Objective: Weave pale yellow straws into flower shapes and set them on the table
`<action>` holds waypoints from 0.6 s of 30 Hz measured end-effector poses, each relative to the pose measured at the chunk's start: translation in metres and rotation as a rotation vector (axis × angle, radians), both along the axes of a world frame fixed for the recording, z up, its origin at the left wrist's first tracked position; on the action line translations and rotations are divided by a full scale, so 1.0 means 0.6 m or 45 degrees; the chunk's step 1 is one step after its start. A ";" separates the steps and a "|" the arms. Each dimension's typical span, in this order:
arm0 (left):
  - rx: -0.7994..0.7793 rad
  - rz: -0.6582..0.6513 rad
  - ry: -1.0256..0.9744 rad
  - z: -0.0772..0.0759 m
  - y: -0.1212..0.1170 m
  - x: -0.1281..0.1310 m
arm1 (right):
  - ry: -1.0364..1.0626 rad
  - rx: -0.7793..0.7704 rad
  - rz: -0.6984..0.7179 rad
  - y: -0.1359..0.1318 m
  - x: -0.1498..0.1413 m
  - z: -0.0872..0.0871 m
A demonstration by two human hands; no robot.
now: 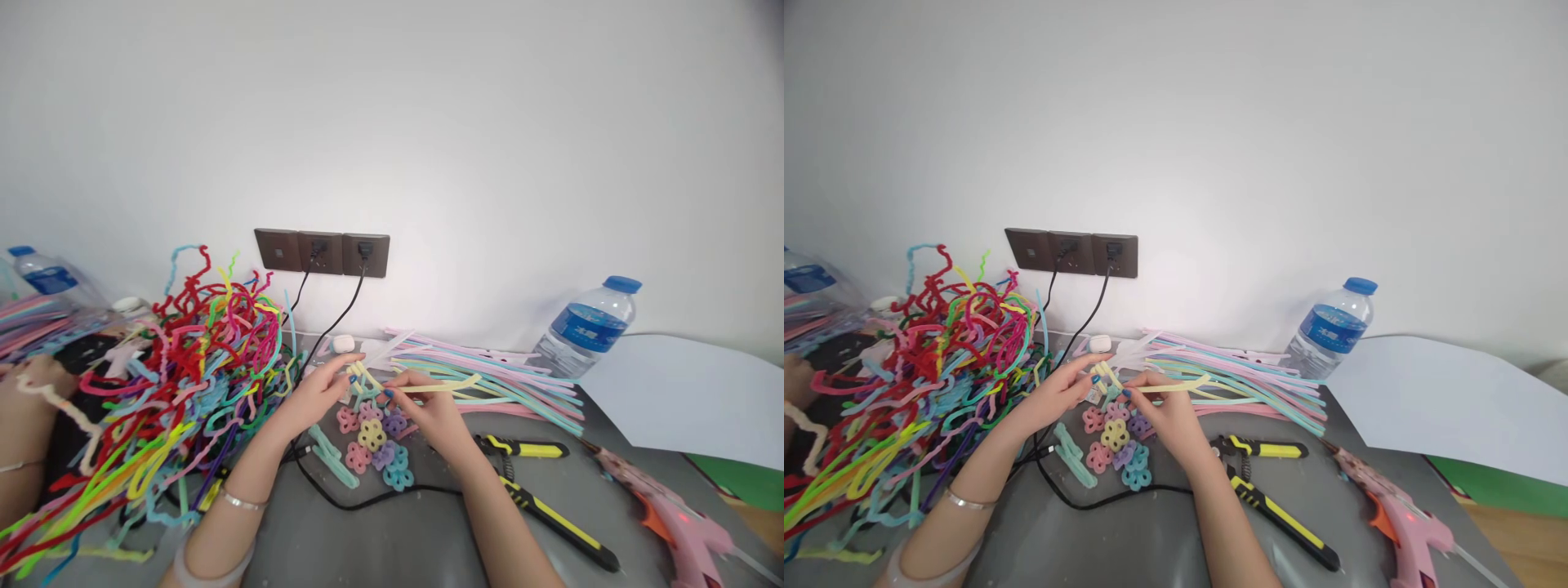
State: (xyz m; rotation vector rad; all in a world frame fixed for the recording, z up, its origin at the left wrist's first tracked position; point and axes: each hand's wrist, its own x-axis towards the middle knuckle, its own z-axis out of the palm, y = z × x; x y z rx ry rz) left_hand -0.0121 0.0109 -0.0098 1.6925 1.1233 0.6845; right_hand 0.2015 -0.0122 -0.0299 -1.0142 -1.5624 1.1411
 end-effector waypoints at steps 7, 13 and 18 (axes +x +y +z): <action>-0.002 -0.157 0.105 0.001 -0.003 -0.003 | -0.102 0.126 -0.001 -0.004 0.016 0.006; -0.184 -0.441 0.178 0.001 -0.008 -0.011 | -0.174 0.164 0.088 -0.005 0.024 0.017; -0.394 -0.779 0.015 0.011 -0.017 -0.007 | -0.076 -0.130 0.327 -0.010 0.030 0.021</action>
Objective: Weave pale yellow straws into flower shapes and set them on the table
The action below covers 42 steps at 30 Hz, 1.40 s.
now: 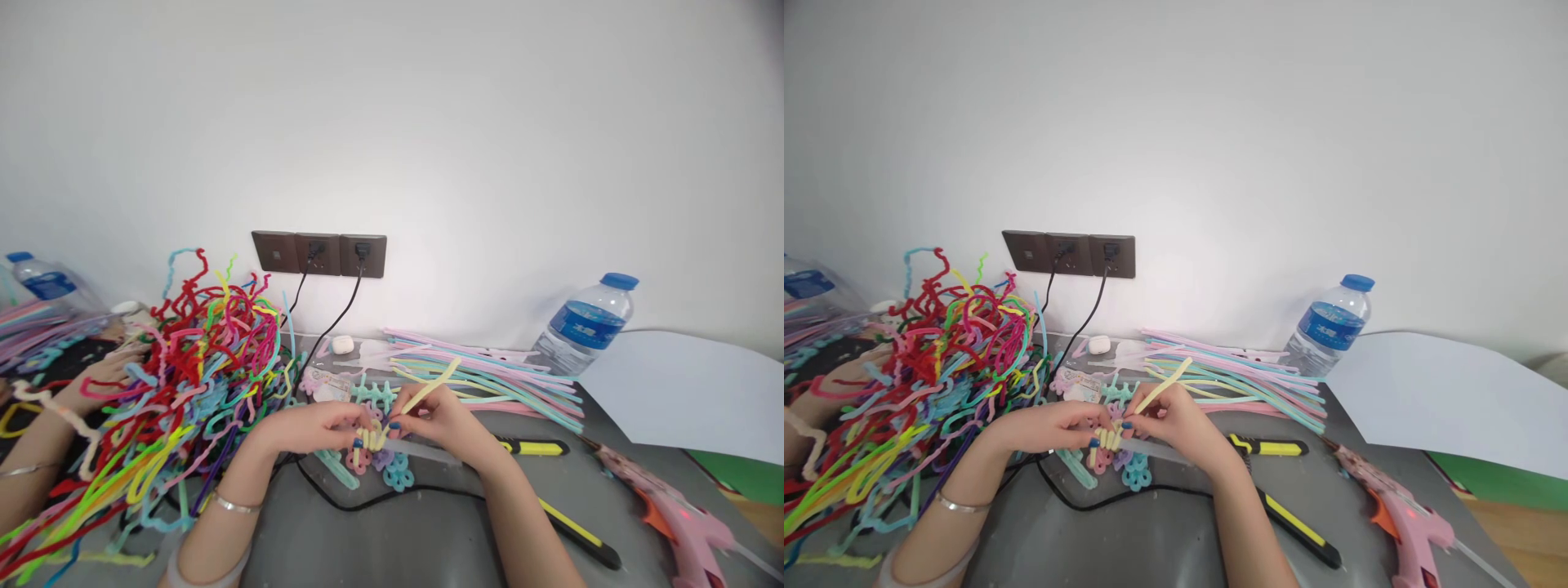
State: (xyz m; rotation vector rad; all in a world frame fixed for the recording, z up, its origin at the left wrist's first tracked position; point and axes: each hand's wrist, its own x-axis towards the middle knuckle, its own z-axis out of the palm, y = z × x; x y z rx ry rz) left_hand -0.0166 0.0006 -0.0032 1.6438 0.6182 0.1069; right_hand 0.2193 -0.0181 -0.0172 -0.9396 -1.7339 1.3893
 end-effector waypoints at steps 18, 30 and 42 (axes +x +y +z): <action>0.191 0.565 -0.120 0.007 0.001 0.006 | 0.083 0.001 -0.285 0.020 -0.019 -0.030; 0.803 0.544 0.145 -0.030 0.018 0.011 | -0.205 0.406 -0.329 0.020 -0.018 -0.037; 0.322 0.083 0.094 0.004 -0.004 0.003 | 0.139 -0.093 -0.025 0.012 0.024 -0.010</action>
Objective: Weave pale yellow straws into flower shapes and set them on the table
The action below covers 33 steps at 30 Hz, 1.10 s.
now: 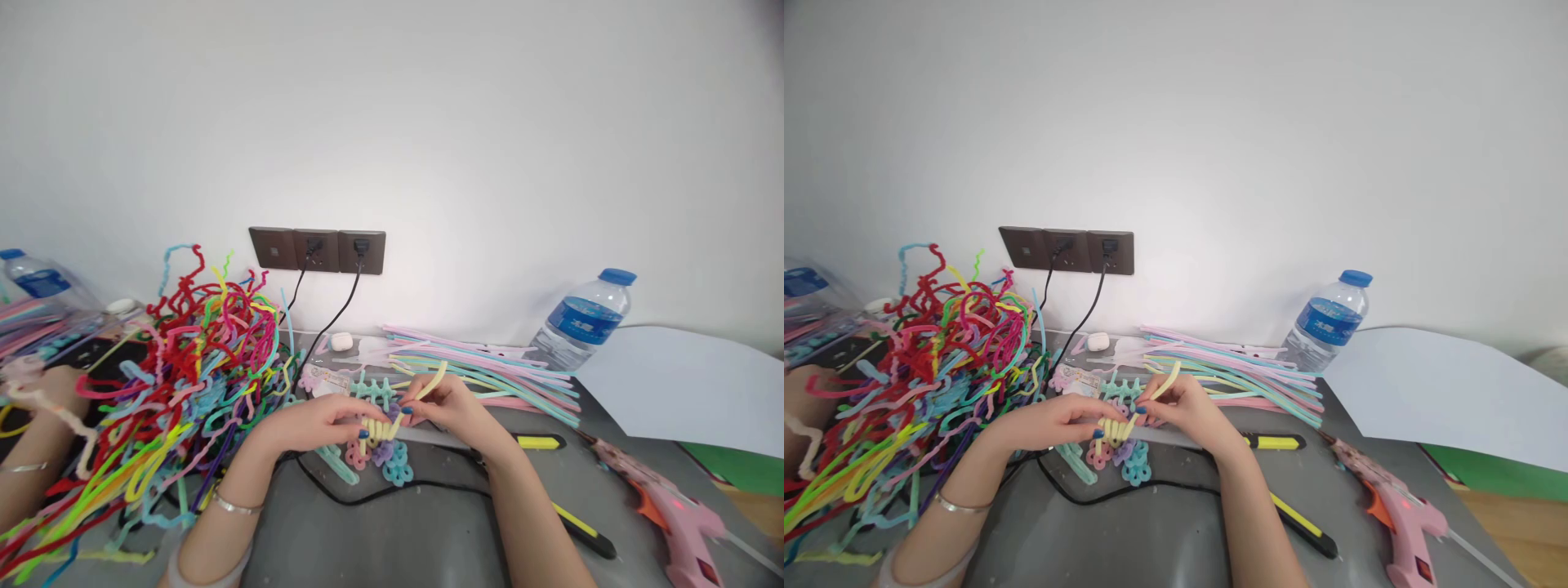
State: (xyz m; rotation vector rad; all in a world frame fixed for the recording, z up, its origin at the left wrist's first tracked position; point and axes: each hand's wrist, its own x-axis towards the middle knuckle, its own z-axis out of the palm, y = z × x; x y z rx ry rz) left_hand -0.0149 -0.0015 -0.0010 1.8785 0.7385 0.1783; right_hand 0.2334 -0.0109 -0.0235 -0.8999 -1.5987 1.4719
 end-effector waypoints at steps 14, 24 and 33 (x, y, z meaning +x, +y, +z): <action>-0.036 0.445 -0.362 -0.004 0.006 0.011 | -0.086 0.108 -0.196 0.013 -0.010 -0.021; 0.427 0.582 -0.059 -0.034 0.020 0.021 | -0.553 0.664 -0.236 0.009 -0.027 -0.013; 0.159 0.108 0.045 -0.008 0.008 -0.012 | -0.431 0.555 -0.089 -0.006 -0.018 0.018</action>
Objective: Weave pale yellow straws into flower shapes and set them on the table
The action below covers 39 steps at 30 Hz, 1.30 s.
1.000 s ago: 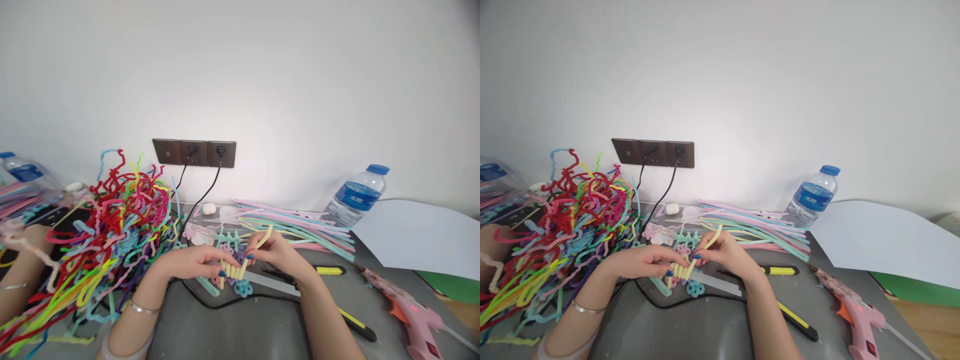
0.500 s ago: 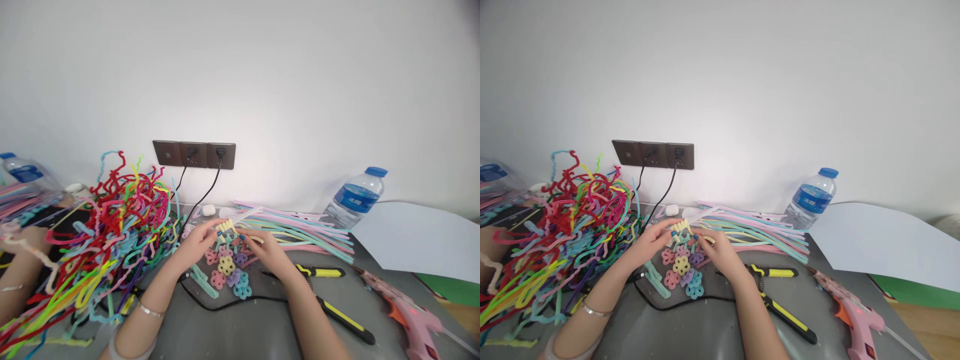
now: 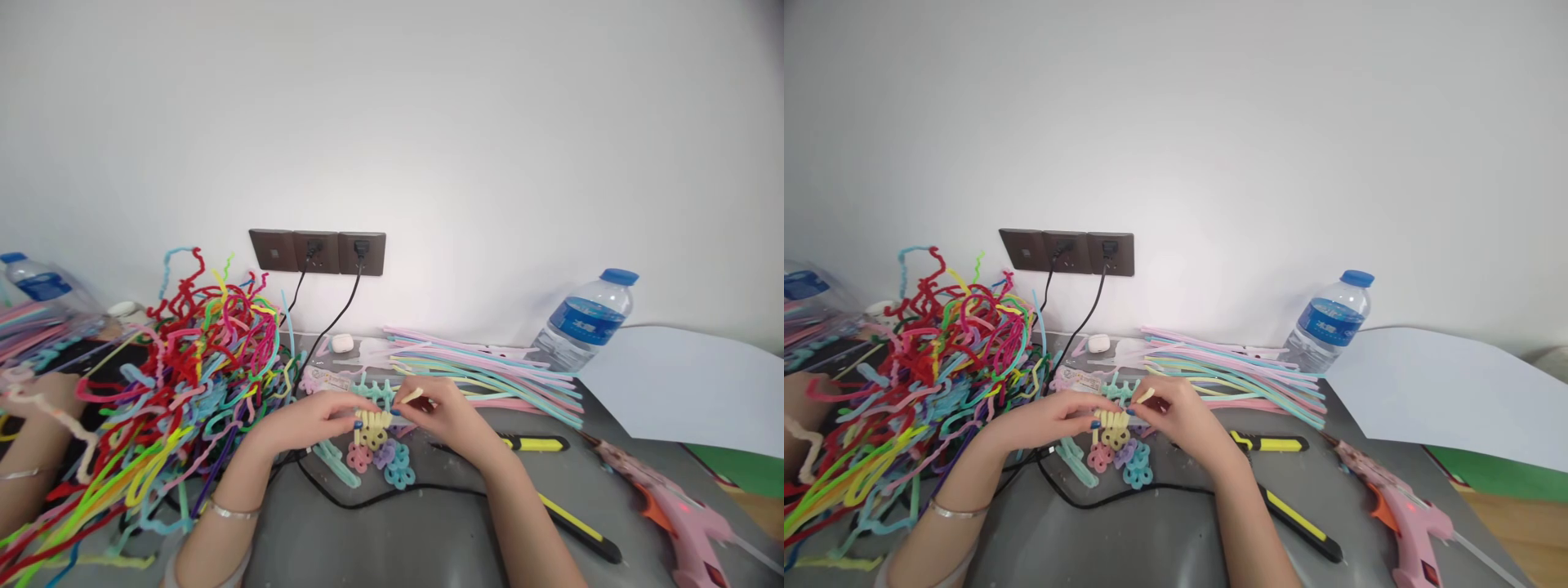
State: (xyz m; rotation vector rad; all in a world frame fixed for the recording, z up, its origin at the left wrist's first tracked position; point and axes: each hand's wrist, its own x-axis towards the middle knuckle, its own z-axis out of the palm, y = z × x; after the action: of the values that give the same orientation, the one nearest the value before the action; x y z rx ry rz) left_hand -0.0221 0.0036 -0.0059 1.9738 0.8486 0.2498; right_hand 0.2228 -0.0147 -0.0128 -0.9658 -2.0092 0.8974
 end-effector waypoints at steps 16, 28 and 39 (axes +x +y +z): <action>-0.145 0.273 -0.311 0.014 -0.004 0.013 | 0.466 -0.612 -0.020 0.015 -0.003 -0.032; 0.260 0.461 -0.171 -0.022 0.003 0.046 | 0.871 -0.889 -0.071 0.019 -0.030 -0.039; 0.324 0.417 -0.014 -0.028 0.000 0.061 | 0.825 -0.839 -0.224 0.025 -0.031 -0.050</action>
State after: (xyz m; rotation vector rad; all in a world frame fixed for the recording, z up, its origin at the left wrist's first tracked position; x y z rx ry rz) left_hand 0.0147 0.0034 -0.0227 2.0549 1.1803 0.5830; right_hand 0.2040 0.0001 -0.0428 -0.9928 -1.0754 1.5752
